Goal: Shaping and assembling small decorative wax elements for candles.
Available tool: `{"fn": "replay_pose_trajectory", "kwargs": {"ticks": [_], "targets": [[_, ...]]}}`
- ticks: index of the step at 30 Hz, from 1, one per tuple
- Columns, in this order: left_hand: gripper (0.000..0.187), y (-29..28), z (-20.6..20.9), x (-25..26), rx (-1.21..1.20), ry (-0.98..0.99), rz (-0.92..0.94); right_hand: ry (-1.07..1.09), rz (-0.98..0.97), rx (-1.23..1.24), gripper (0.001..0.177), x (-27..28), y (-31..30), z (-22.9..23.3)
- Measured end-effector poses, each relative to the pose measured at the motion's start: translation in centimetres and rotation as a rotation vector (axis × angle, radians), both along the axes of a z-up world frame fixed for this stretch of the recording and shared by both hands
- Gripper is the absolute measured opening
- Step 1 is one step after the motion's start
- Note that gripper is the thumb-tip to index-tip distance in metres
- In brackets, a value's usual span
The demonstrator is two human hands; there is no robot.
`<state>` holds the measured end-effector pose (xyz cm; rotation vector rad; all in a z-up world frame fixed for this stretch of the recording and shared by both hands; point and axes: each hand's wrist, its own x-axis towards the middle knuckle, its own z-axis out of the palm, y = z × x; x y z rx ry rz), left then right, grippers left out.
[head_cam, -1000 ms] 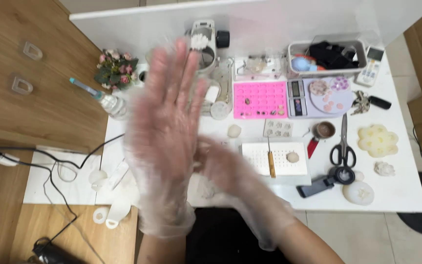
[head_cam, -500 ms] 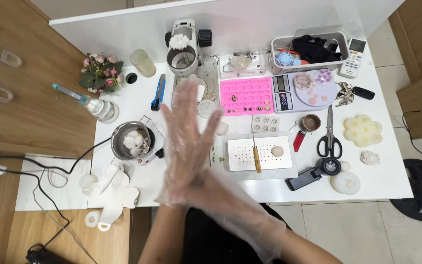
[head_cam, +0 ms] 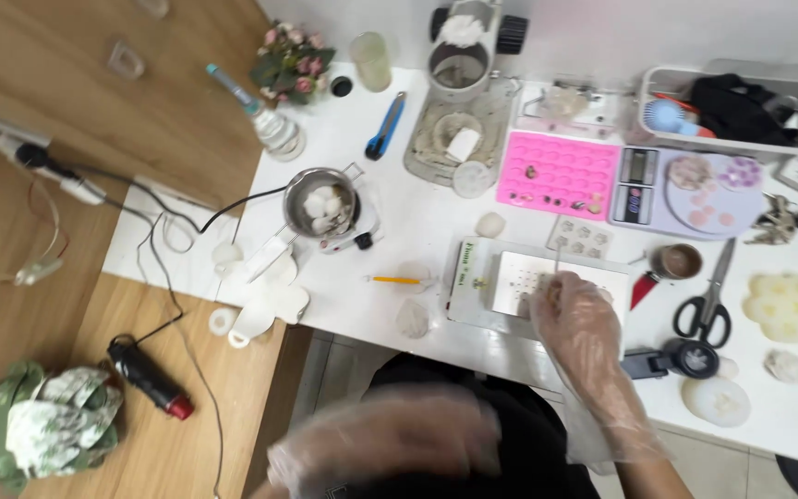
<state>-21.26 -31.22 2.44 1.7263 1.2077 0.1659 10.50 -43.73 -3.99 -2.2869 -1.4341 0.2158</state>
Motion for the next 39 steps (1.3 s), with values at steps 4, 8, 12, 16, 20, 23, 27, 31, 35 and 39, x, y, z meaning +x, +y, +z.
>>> {"fn": "replay_pose_trajectory", "kwargs": {"ticks": [4,8,12,16,20,23,27,31,35,39], "targets": [[0.028,-3.7,-0.8,-4.4,0.083,0.395,-0.311,0.085,0.017,-0.057,0.033,0.1,-1.4,1.1],[0.021,-4.6,0.3,-3.7,0.264,0.285,-0.648,0.101,-0.01,-0.074,0.036,1.7,-1.6,1.1],[0.024,-6.9,8.0,1.1,-0.352,-0.673,-0.613,0.115,-0.031,-0.098,0.038,1.4,-1.8,1.7],[0.038,-7.8,3.1,-0.6,0.251,-0.163,-0.751,0.139,-0.082,-0.112,0.04,1.3,-2.0,3.1],[0.045,-6.2,4.8,-1.2,0.072,0.171,-0.503,0.149,-0.099,-0.116,0.041,1.5,-1.6,2.5],[0.045,-6.7,4.9,-1.4,-0.093,0.203,-0.515,0.149,-0.09,-0.137,0.042,0.1,-2.0,2.7],[0.041,-5.9,-0.3,-3.3,0.17,0.298,-0.835,0.133,-0.113,-0.183,0.042,-0.1,-1.6,2.8],[0.037,-4.6,-3.1,-2.8,0.558,0.379,-1.045,0.081,-0.101,-0.11,0.042,0.4,-1.6,2.2],[0.032,-3.5,-3.3,-2.0,0.293,0.243,-0.917,-0.004,-0.117,-0.09,0.045,0.4,-1.3,1.6],[0.043,-1.2,-4.9,-3.0,0.476,0.455,-0.76,-0.144,-0.134,-0.194,0.053,1.5,-1.0,-1.8]]}}
